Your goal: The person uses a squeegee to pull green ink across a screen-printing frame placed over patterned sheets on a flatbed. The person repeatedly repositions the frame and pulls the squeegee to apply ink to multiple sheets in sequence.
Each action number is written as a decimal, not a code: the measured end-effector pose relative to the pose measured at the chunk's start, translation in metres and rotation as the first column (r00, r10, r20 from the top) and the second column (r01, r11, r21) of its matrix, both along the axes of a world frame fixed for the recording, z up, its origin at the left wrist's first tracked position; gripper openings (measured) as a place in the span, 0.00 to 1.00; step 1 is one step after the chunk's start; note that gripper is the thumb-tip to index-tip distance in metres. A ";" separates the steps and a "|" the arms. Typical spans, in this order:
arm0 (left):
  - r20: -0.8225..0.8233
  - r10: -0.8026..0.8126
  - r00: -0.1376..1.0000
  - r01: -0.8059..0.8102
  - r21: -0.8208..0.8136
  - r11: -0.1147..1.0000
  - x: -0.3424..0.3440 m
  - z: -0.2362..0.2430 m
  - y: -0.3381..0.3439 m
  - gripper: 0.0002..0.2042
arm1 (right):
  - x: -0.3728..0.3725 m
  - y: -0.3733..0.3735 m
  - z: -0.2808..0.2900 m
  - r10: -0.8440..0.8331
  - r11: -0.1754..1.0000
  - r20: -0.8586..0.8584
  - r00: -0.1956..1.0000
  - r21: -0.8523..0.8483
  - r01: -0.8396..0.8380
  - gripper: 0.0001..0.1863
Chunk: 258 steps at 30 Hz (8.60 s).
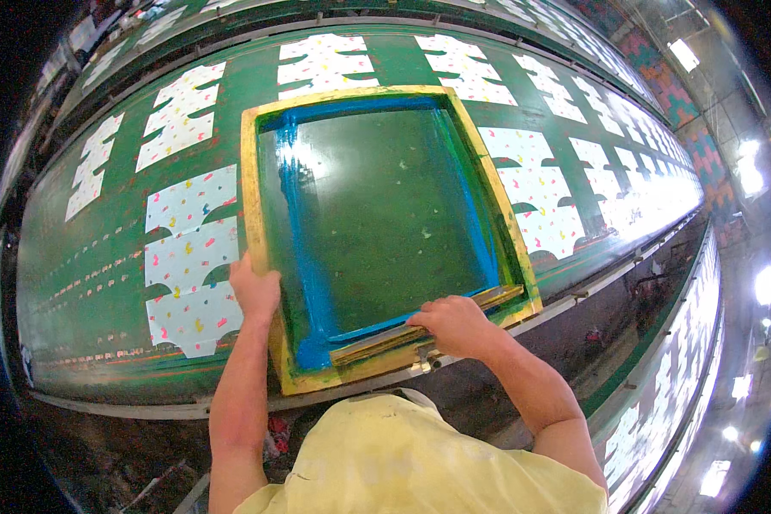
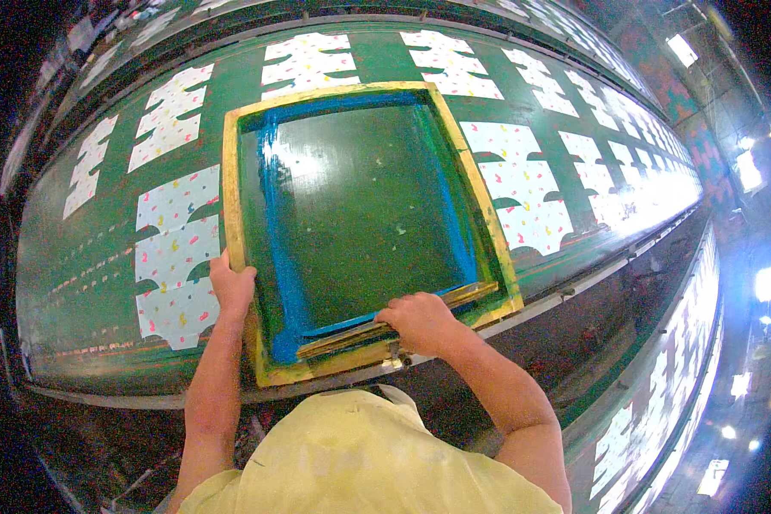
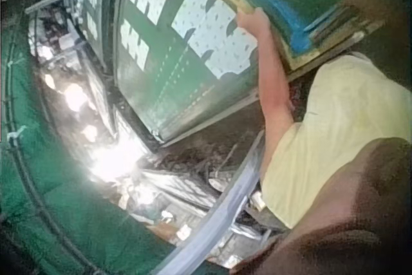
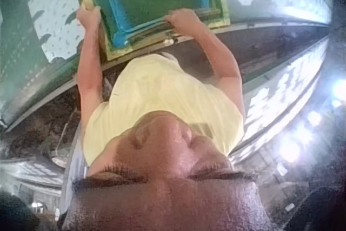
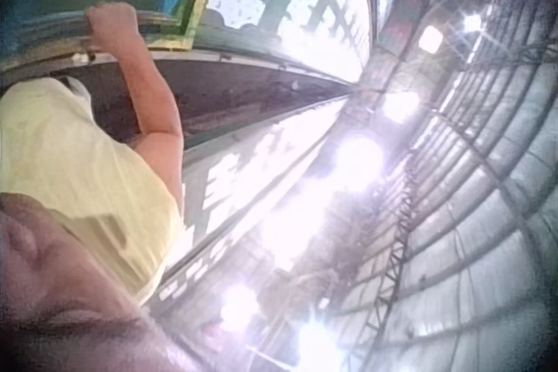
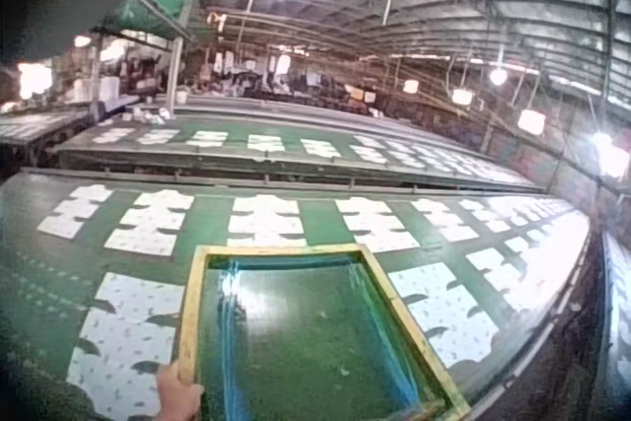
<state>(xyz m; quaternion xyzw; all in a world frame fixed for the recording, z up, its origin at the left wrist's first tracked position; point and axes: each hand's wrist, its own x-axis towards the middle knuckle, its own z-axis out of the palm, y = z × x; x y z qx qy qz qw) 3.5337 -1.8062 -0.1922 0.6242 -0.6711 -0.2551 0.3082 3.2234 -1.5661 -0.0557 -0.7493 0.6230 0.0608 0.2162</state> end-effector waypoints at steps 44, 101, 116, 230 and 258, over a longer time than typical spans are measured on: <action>0.294 0.057 0.954 0.018 -0.248 0.969 -0.020 -0.006 0.012 0.23 | -0.176 -0.499 -0.068 -0.096 0.885 -0.217 0.972 -0.465 -0.016 0.23; 0.588 0.355 0.727 -0.354 -0.124 0.927 -0.045 -0.004 0.009 0.28 | -0.262 0.079 -0.093 -0.517 0.560 0.354 0.780 -0.549 0.620 0.34; 0.330 0.180 0.927 -0.178 -0.036 0.983 0.004 -0.042 -0.015 0.20 | -0.270 0.004 -0.094 -0.672 0.544 0.394 0.626 -0.310 0.780 0.41; 0.282 0.153 0.947 -0.111 -0.157 0.981 -0.522 0.019 0.160 0.22 | -0.633 -0.253 -0.066 -0.054 0.817 -0.167 0.985 -0.575 -0.053 0.25; -0.017 0.189 0.982 -0.189 -0.194 0.963 -0.506 0.004 0.159 0.21 | -0.553 -0.201 -0.038 0.338 0.888 -0.112 0.934 -0.292 -0.356 0.19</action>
